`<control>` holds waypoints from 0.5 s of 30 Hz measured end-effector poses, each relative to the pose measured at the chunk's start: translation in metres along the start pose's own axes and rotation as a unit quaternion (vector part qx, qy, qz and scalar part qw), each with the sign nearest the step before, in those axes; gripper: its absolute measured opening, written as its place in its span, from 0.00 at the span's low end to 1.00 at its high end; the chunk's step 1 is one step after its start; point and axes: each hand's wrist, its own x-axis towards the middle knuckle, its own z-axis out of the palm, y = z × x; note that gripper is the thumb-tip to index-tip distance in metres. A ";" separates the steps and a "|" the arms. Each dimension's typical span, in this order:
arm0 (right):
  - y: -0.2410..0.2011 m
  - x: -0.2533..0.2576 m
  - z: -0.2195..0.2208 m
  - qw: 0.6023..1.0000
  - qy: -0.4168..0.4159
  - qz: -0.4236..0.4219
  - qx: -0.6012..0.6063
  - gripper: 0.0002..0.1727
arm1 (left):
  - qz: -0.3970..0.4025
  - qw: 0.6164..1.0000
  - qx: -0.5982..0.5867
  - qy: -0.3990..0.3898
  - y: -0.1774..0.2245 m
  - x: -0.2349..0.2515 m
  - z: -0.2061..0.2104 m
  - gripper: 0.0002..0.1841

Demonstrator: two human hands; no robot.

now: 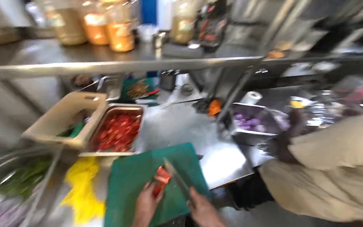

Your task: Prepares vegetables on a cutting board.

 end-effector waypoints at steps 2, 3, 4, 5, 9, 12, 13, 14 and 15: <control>0.009 -0.005 0.004 0.999 0.005 0.006 0.037 0.29 | 0.016 0.999 -0.029 -0.010 -0.002 0.001 -0.005 0.22; 0.013 -0.005 0.006 0.999 0.009 0.005 0.047 0.27 | 0.016 0.999 -0.037 -0.030 -0.002 0.002 -0.009 0.23; 0.016 -0.004 0.009 0.998 0.013 0.002 0.053 0.26 | 0.018 0.998 -0.038 -0.044 -0.003 0.004 -0.013 0.23; 0.018 -0.005 0.011 0.998 0.018 -0.003 0.060 0.26 | 0.024 0.998 -0.040 -0.047 -0.006 0.006 -0.015 0.22; 0.034 -0.014 0.006 0.994 0.064 -0.002 0.084 0.25 | 0.013 0.995 -0.097 -0.011 0.004 0.010 -0.029 0.19; 0.039 -0.019 0.005 0.992 0.098 -0.015 0.077 0.28 | -0.036 0.986 -0.145 0.074 0.010 0.039 -0.084 0.18; 0.041 -0.015 0.005 0.992 0.096 -0.026 0.077 0.28 | -0.042 0.979 -0.160 0.116 0.005 0.056 -0.109 0.18; 0.044 -0.008 0.004 0.992 0.093 -0.036 0.074 0.27 | -0.045 0.972 -0.166 0.160 -0.001 0.076 -0.133 0.21; 0.049 -0.002 0.004 0.993 0.087 -0.038 0.065 0.27 | -0.051 0.968 -0.154 0.191 -0.007 0.094 -0.155 0.27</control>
